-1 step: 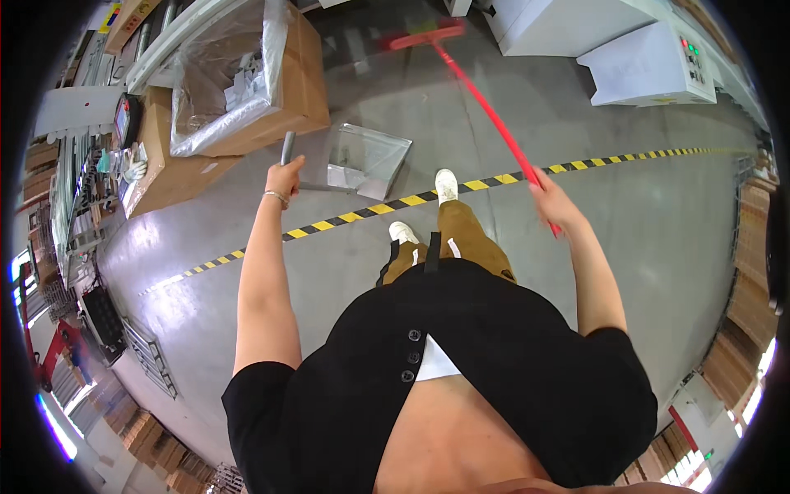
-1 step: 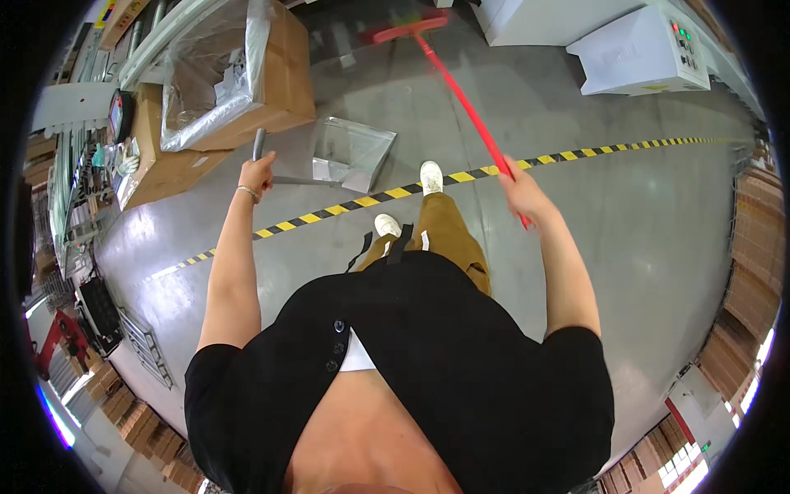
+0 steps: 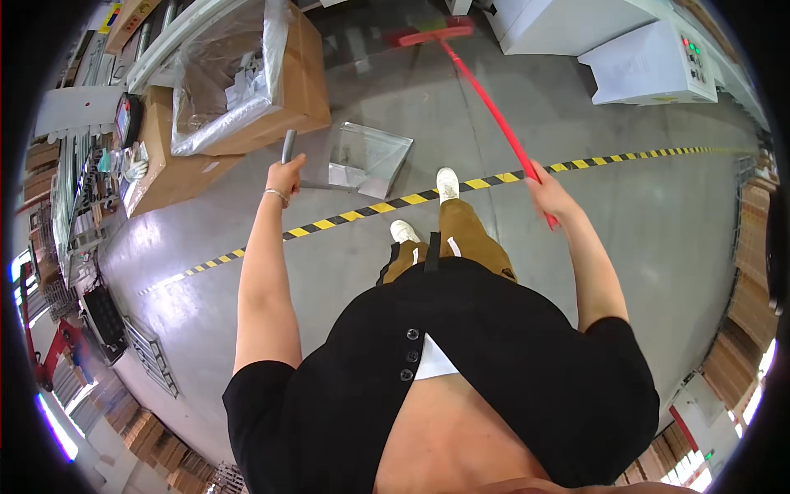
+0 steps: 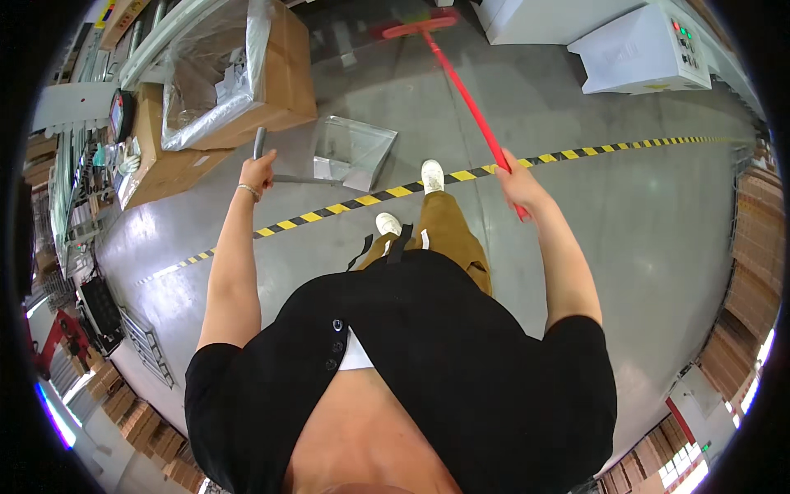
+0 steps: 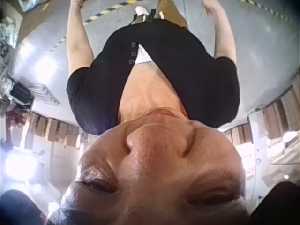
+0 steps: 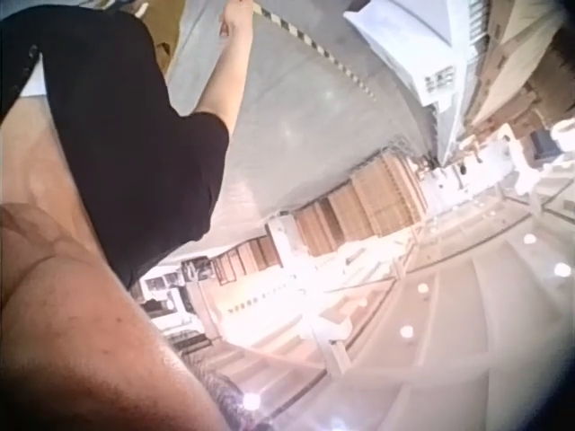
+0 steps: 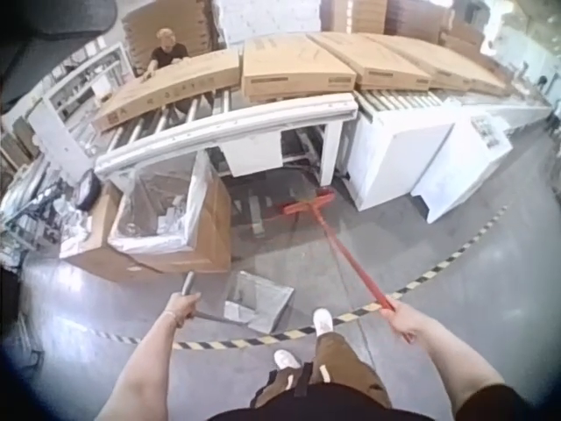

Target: Sweeping the warehouse floor using a red broom and a metal dustpan.

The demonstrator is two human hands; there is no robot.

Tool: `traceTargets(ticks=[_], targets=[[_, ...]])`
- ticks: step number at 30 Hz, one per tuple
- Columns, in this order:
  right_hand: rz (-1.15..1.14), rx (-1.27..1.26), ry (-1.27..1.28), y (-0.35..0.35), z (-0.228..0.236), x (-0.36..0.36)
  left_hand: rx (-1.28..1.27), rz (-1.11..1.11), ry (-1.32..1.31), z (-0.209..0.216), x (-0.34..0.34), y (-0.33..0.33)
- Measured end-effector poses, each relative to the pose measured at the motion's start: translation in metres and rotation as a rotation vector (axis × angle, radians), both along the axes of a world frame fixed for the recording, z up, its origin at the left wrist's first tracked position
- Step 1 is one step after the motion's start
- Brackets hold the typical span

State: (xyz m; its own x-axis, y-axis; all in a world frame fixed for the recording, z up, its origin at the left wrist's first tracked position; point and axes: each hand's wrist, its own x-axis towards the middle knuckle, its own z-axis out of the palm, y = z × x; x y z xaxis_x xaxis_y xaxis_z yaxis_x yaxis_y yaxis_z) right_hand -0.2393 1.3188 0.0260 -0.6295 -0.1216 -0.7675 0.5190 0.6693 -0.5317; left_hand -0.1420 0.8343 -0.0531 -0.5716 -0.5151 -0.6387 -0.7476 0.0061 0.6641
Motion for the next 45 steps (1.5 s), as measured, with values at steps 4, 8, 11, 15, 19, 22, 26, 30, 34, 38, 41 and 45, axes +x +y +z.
traceTargets(ticks=[4, 8, 11, 15, 19, 22, 26, 30, 34, 38, 41, 45], targets=[[-0.029, -0.084, -0.148, -0.001, -0.025, 0.012, 0.030, -0.052, -0.021, -0.001, 0.000, -0.004], [-0.109, -0.133, -0.318, -0.007, 0.003, 0.075, 0.057, -0.101, -0.014, 0.001, -0.007, -0.014], [-0.069, -0.217, -0.379, -0.004, 0.020, 0.105, 0.068, -0.114, -0.020, 0.001, -0.017, -0.015], [0.077, -0.349, -0.527, 0.000, 0.063, 0.108, 0.068, -0.116, -0.037, 0.000, -0.019, -0.018], [0.058, -0.248, -0.635, -0.001, 0.139, 0.089, 0.031, -0.083, -0.031, 0.001, 0.000, -0.018], [0.032, -0.132, -0.633, 0.006, 0.164, 0.085, 0.002, -0.094, -0.038, 0.003, 0.012, -0.018], [0.190, -0.009, -0.487, 0.000, 0.155, 0.055, -0.040, -0.042, -0.038, 0.013, 0.026, -0.017], [0.253, -0.011, -0.348, -0.013, 0.111, 0.039, -0.075, -0.045, -0.072, 0.006, 0.052, -0.033], [0.182, -0.045, -0.287, -0.027, 0.091, 0.036, -0.104, 0.050, -0.123, 0.014, 0.081, -0.037], [0.195, -0.110, -0.191, -0.045, 0.059, 0.037, -0.122, 0.084, -0.123, 0.018, 0.109, -0.045], [0.323, 0.014, -0.138, -0.075, 0.018, 0.044, -0.116, 0.118, -0.129, 0.015, 0.116, -0.057], [0.608, 0.052, 0.009, -0.058, -0.015, 0.085, -0.122, 0.111, -0.139, 0.007, 0.124, -0.067]])
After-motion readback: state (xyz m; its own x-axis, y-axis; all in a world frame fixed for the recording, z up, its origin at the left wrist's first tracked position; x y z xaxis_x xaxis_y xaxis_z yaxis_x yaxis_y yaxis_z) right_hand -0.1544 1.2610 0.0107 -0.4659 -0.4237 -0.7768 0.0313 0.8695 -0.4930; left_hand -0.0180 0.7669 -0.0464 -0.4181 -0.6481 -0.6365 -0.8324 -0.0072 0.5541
